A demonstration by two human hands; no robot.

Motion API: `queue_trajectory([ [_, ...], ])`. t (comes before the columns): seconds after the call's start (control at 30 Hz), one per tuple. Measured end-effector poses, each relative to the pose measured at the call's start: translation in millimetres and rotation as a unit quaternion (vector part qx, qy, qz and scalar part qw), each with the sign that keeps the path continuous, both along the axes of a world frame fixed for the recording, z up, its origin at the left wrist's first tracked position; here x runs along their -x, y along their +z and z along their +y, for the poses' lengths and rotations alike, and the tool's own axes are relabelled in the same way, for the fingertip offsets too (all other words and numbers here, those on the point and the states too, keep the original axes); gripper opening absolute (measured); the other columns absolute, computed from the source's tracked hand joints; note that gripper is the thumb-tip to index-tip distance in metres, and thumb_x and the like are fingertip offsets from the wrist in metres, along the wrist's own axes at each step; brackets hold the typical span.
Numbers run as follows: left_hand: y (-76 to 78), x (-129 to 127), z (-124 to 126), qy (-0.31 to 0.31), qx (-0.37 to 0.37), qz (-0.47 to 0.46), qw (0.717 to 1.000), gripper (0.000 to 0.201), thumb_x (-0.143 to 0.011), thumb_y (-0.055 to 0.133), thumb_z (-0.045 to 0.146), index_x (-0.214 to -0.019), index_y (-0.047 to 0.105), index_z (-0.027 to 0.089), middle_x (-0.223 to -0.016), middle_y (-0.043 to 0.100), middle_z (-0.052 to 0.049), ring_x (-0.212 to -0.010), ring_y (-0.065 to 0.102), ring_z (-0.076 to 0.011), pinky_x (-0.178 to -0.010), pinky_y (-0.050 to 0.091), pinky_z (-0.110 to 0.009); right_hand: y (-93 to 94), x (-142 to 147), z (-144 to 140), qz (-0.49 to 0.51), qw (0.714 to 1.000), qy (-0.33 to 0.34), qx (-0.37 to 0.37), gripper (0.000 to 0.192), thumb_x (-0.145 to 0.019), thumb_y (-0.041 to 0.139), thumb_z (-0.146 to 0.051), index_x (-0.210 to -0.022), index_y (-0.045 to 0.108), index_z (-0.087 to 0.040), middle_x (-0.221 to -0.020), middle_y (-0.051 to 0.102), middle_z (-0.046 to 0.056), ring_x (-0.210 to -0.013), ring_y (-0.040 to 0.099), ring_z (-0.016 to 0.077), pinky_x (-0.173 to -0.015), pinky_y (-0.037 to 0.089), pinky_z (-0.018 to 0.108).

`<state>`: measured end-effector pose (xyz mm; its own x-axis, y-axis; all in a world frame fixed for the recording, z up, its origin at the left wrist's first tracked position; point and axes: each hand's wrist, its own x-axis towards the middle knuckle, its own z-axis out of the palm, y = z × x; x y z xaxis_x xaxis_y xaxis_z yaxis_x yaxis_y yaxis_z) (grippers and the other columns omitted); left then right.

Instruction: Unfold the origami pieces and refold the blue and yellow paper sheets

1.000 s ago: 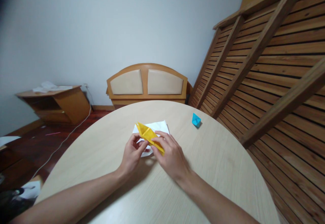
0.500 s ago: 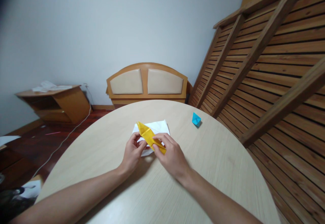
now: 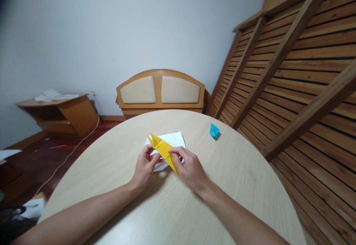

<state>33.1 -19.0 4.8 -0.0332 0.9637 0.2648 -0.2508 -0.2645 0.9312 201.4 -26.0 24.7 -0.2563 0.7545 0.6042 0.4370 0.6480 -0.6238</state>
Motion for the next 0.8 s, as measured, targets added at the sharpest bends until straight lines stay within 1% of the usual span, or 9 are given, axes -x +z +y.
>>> queue_trajectory([
  [0.1,-1.3,-0.1,-0.2,0.007,-0.007,0.001,1.0,0.037,-0.076,0.076,0.042,-0.095,0.056,0.018,-0.097,0.065,-0.003,-0.08,0.068,-0.0155,-0.073,0.059,-0.029,1.6,0.6,-0.4,-0.006,1.0,-0.009,0.01,0.015,-0.091,0.06,-0.026,-0.105,0.063,-0.022,-0.102,0.069,0.006,-0.095,0.066,0.0201,-0.086,0.054,0.035],
  [0.2,-3.5,0.0,-0.1,0.01,-0.018,-0.003,1.0,0.034,-0.077,0.075,0.04,-0.094,0.055,0.018,-0.095,0.065,-0.002,-0.081,0.068,-0.0155,-0.074,0.059,-0.029,-0.4,1.9,-0.6,-0.017,1.0,0.007,-0.014,0.016,-0.087,0.066,-0.026,-0.102,0.063,-0.022,-0.11,0.066,0.007,-0.106,0.063,0.0221,-0.093,0.052,0.04],
  [0.33,-4.5,-0.1,0.7,0.026,-0.012,-0.005,1.0,0.032,-0.077,0.074,0.039,-0.094,0.055,0.018,-0.092,0.065,-0.002,-0.079,0.067,-0.0155,-0.071,0.058,-0.028,-4.2,2.4,-1.2,-0.038,0.996,-0.015,-0.083,0.008,-0.086,0.067,-0.022,-0.093,0.065,-0.023,-0.123,0.061,0.008,-0.117,0.057,0.0245,-0.099,0.049,0.045],
  [0.43,-5.7,0.5,2.7,0.045,-0.003,0.007,0.999,0.027,-0.078,0.07,0.034,-0.094,0.055,0.018,-0.087,0.064,-0.001,-0.074,0.065,-0.014,-0.067,0.056,-0.025,-4.2,-0.2,-2.4,-0.095,0.98,-0.026,-0.174,0.016,-0.088,0.063,-0.016,-0.098,0.069,-0.026,-0.13,0.059,0.007,-0.121,0.053,0.0263,-0.1,0.047,0.049],
  [0.5,-7.5,1.4,4.3,0.056,-0.008,0.02,0.998,0.025,-0.077,0.07,0.029,-0.093,0.056,0.017,-0.085,0.064,0.0,-0.072,0.063,-0.0132,-0.065,0.053,-0.023,-3.2,-2.2,-3.3,-0.15,0.963,-0.011,-0.224,0.025,-0.088,0.062,-0.013,-0.105,0.07,-0.029,-0.122,0.064,0.007,-0.114,0.056,0.0254,-0.094,0.049,0.046],
  [0.57,-8.8,2.1,5.3,0.059,-0.016,0.034,0.998,0.024,-0.074,0.07,0.025,-0.093,0.056,0.017,-0.084,0.064,0.0,-0.071,0.062,-0.0128,-0.062,0.051,-0.021,-2.4,-2.8,-4.0,-0.187,0.954,0.007,-0.236,0.025,-0.089,0.062,-0.014,-0.107,0.071,-0.029,-0.106,0.07,0.005,-0.101,0.061,0.0233,-0.084,0.049,0.041],
  [0.63,-8.7,2.0,5.0,0.057,-0.025,0.038,0.997,0.023,-0.074,0.069,0.023,-0.093,0.057,0.017,-0.084,0.064,0.0,-0.07,0.061,-0.0124,-0.061,0.049,-0.02,-2.2,-1.8,-4.4,-0.198,0.955,0.022,-0.218,0.017,-0.089,0.063,-0.018,-0.102,0.072,-0.027,-0.094,0.072,0.004,-0.089,0.062,0.0211,-0.078,0.047,0.039],
  [0.7,-6.9,1.1,3.7,0.055,-0.032,0.034,0.997,0.022,-0.074,0.068,0.024,-0.092,0.057,0.018,-0.084,0.065,0.0,-0.069,0.06,-0.0123,-0.061,0.049,-0.021,-2.8,0.3,-4.5,-0.189,0.962,0.035,-0.193,0.013,-0.091,0.062,-0.021,-0.098,0.071,-0.025,-0.089,0.072,0.003,-0.083,0.063,0.0192,-0.076,0.047,0.037],
  [0.8,-3.5,-0.4,1.3,0.06,-0.038,0.031,0.997,0.025,-0.072,0.071,0.028,-0.091,0.058,0.018,-0.085,0.066,-0.001,-0.069,0.061,-0.0134,-0.06,0.049,-0.021,-3.9,3.5,-4.7,-0.151,0.975,0.027,-0.159,0.013,-0.092,0.06,-0.02,-0.102,0.068,-0.023,-0.088,0.072,0.003,-0.082,0.065,0.0187,-0.077,0.049,0.036],
])
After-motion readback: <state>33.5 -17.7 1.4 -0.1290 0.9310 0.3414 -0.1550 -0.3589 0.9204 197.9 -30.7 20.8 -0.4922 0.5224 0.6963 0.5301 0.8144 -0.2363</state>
